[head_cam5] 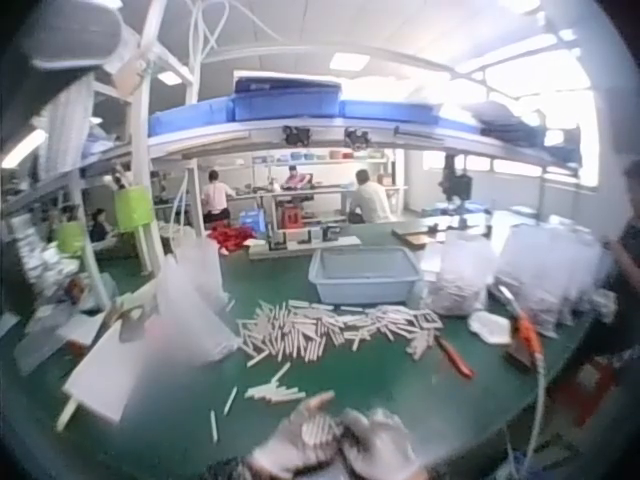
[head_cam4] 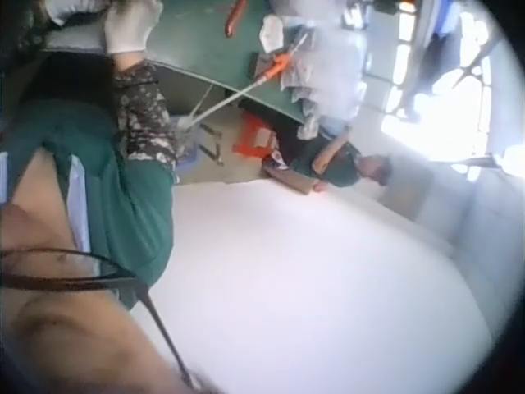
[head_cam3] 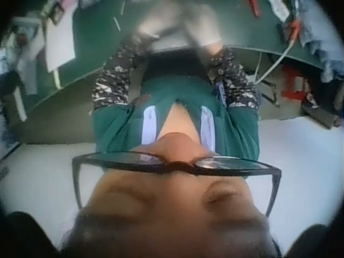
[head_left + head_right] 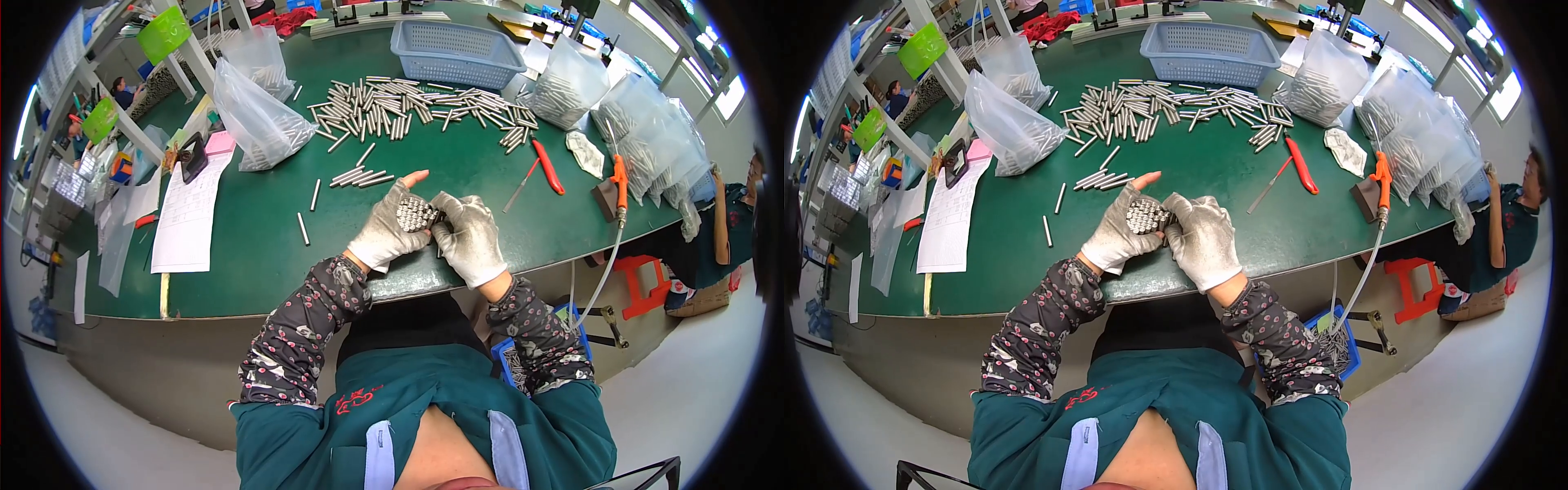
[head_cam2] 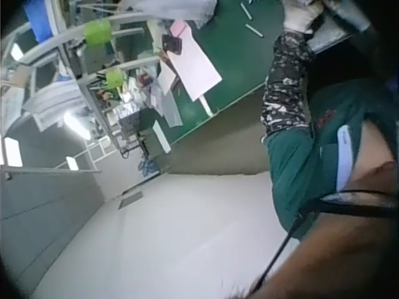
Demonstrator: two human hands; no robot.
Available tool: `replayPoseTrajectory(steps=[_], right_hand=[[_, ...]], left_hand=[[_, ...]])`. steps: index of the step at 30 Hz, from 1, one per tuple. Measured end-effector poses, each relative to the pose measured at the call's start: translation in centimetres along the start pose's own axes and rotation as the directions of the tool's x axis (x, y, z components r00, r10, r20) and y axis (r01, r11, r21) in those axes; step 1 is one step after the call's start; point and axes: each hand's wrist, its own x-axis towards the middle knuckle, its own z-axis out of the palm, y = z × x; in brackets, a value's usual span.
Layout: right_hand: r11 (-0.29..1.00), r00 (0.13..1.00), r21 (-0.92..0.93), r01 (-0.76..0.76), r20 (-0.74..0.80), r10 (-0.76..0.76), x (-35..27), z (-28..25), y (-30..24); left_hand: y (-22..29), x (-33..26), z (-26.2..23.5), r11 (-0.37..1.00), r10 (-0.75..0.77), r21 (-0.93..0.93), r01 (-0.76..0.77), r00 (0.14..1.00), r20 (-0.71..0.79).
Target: The recorder is sorting, counting, and bundling small metal rods at an industrial workbench.
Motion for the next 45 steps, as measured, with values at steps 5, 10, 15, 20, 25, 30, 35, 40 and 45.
replayPoseTrajectory(steps=[5, 10, 15, 20, 25, 30, 35, 40, 45], right_hand=[[0.997, 0.992, -0.038, 0.062, -0.104, -0.066, -0.4, 0.5, 0.3], [0.973, 0.968, -0.158, 0.171, -0.155, -0.195, -0.2, 0.2, -0.1], [0.983, 0.985, -0.144, 0.111, -0.113, -0.127, -0.4, -0.1, -0.5], [0.996, 0.998, 0.084, 0.008, -0.058, -0.003, -0.4, 0.0, -0.6], [0.955, 0.996, 0.286, -0.073, -0.021, 0.082, -0.1, -0.1, -0.7], [0.930, 0.993, 0.361, -0.073, -0.060, 0.102, -0.2, 0.7, 0.3], [0.921, 0.979, 0.333, -0.200, 0.031, 0.201, 0.1, 0.1, -0.9], [0.918, 0.987, 0.373, -0.131, -0.034, 0.154, -0.1, 0.8, 0.0], [0.900, 0.989, 0.420, -0.119, -0.034, 0.147, -0.2, 0.8, 0.3]], left_hand=[[0.1, 0.0, 0.0, 1.000, -0.014, 0.000, 0.014, 1.000, 0.005], [0.2, 0.1, 0.2, 1.000, 0.002, -0.002, -0.002, 1.000, -0.025], [0.0, 0.1, 0.2, 1.000, 0.022, 0.002, -0.022, 1.000, -0.022], [0.2, 0.1, 0.1, 1.000, 0.001, 0.010, -0.001, 1.000, -0.021], [-0.3, 0.1, 0.2, 0.992, 0.016, -0.124, -0.016, 1.000, -0.003], [0.2, 0.0, -0.1, 0.977, -0.032, -0.211, 0.045, 0.997, 0.065], [0.1, 0.0, 0.0, 0.975, -0.025, -0.218, 0.036, 0.998, 0.056], [0.0, 0.0, -0.2, 0.955, -0.023, -0.292, 0.046, 0.996, 0.081], [0.3, -0.1, -0.2, 0.954, -0.041, -0.293, 0.064, 0.995, 0.086]])
